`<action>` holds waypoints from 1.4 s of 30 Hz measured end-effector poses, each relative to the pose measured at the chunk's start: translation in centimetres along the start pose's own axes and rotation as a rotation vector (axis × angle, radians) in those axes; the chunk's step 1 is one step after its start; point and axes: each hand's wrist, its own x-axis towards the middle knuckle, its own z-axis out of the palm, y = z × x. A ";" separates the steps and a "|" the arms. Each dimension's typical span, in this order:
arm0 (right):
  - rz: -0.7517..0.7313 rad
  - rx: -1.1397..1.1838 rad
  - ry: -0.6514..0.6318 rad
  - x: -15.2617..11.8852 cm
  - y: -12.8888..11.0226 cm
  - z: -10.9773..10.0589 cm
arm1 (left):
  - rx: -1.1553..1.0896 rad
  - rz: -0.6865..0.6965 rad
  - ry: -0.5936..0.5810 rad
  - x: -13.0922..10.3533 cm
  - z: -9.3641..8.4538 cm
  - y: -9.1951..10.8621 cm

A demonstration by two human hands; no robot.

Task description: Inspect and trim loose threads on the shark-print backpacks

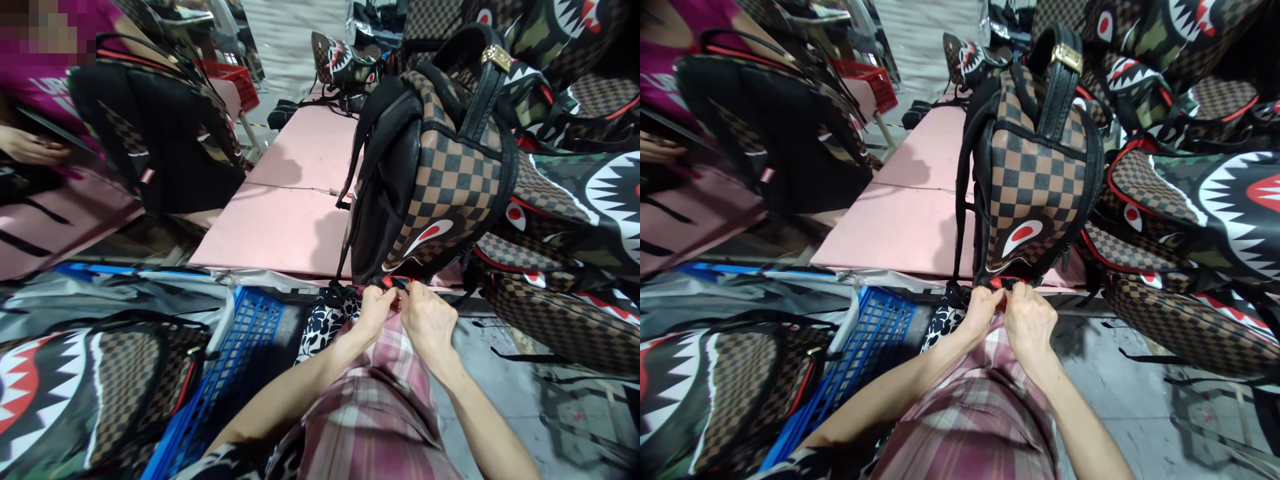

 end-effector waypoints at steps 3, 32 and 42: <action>0.019 0.023 -0.007 -0.1 0.2 0.0 | -0.013 -0.020 -0.031 -0.1 0.1 0.2; -0.181 0.492 -0.305 3.4 2.2 0.1 | 0.056 -0.017 -0.155 0.0 -0.6 1.2; -0.090 0.781 -0.147 1.1 6.5 2.0 | 0.057 -0.072 -0.215 -0.3 -0.7 2.4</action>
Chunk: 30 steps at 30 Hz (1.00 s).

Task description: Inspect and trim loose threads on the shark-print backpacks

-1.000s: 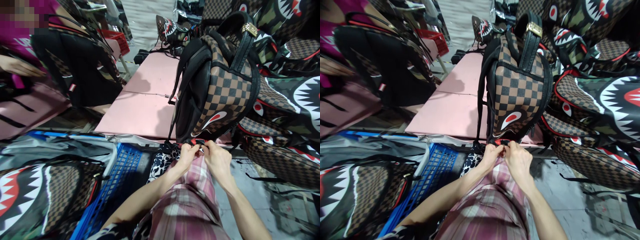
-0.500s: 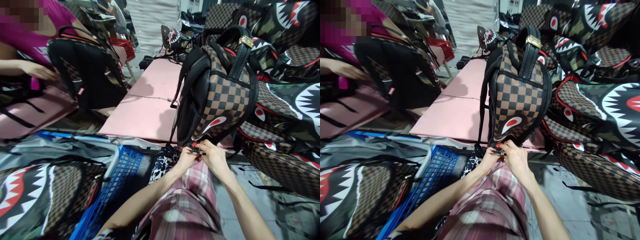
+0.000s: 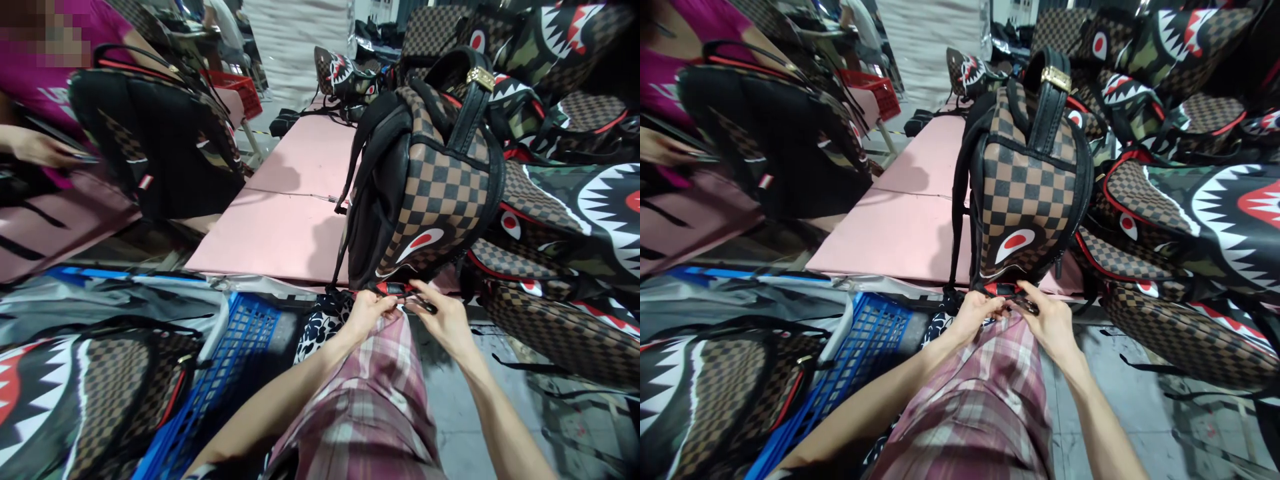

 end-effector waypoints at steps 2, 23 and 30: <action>0.012 -0.008 0.054 0.3 0.0 1.2 | 0.010 -0.001 -0.007 -0.2 -0.1 0.2; -0.312 0.353 -0.001 0.3 1.7 5.0 | 1.771 0.073 -0.026 0.2 1.5 6.3; -0.266 0.342 -0.015 -0.2 1.5 5.6 | 1.705 0.079 0.230 -0.3 0.5 4.4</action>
